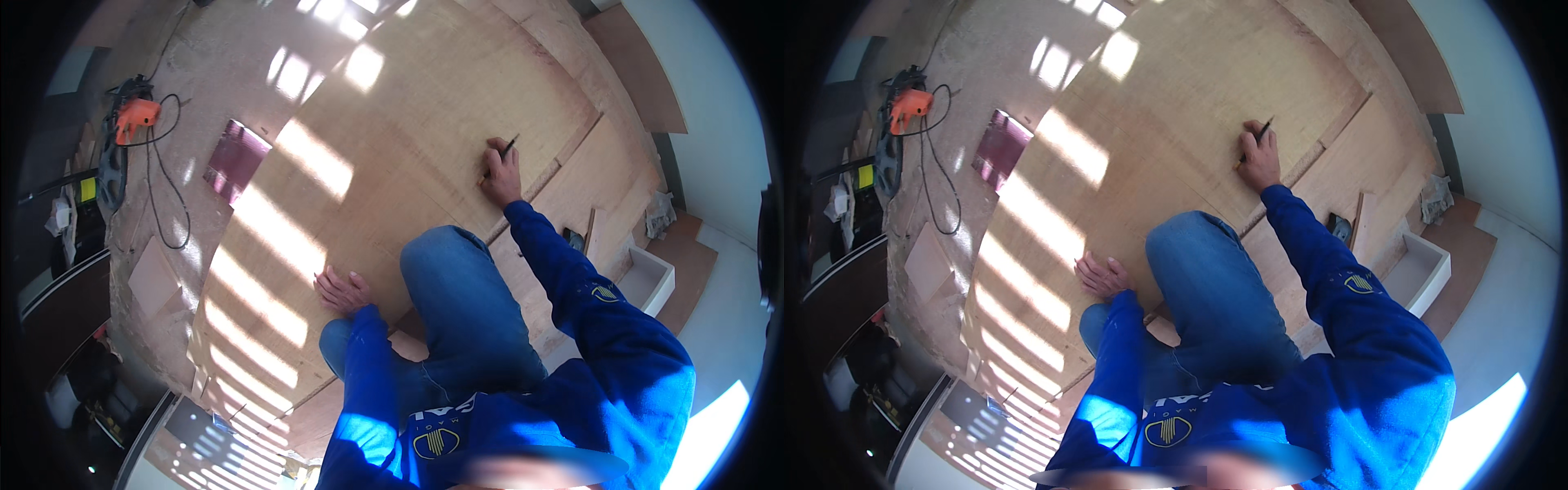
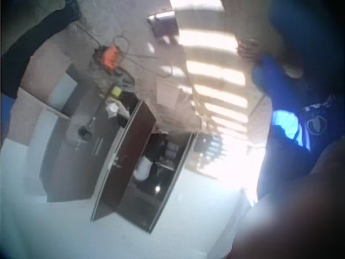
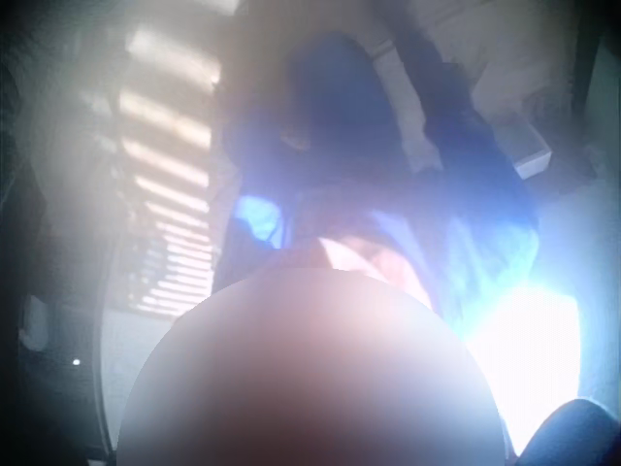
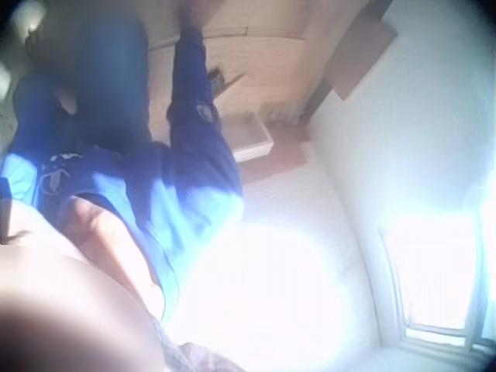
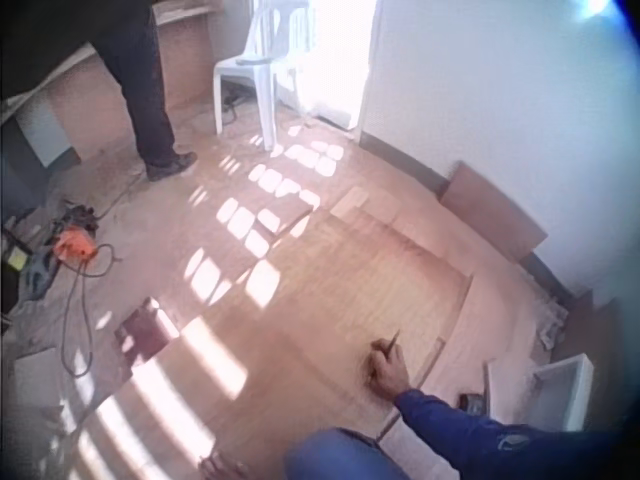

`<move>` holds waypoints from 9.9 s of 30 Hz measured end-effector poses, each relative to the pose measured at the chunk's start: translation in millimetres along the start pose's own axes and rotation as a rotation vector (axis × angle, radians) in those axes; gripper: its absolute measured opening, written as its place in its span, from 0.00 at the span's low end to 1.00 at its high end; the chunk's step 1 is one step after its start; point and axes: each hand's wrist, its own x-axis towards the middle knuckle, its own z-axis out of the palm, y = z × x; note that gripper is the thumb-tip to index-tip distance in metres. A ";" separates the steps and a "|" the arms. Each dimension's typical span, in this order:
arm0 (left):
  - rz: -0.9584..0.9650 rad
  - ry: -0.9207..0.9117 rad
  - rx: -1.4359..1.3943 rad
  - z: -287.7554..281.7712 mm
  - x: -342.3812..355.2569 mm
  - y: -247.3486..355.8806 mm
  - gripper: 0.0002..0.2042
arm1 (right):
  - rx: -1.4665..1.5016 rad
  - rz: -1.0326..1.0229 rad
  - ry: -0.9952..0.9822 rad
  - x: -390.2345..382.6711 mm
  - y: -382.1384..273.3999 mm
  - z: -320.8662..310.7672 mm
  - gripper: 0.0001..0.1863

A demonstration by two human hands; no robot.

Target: The person measures a wooden board with a tape measure and marks it with a pencil. They then position the board on the floor, measure and mark it again, and prepare to cut it with a circular saw.

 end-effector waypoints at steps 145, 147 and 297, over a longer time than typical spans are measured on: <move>0.108 -0.974 -0.553 -153.8 19.0 17.4 0.53 | 0.558 1.374 0.469 -377.0 54.4 -116.2 0.12; 0.132 -0.974 -0.527 -152.8 21.8 16.7 0.53 | 0.617 1.440 0.418 -367.6 59.0 -113.9 0.13; 0.353 -1.038 -0.175 -105.3 45.2 157.7 0.30 | 0.505 0.423 -0.475 -181.3 -173.3 -142.0 0.21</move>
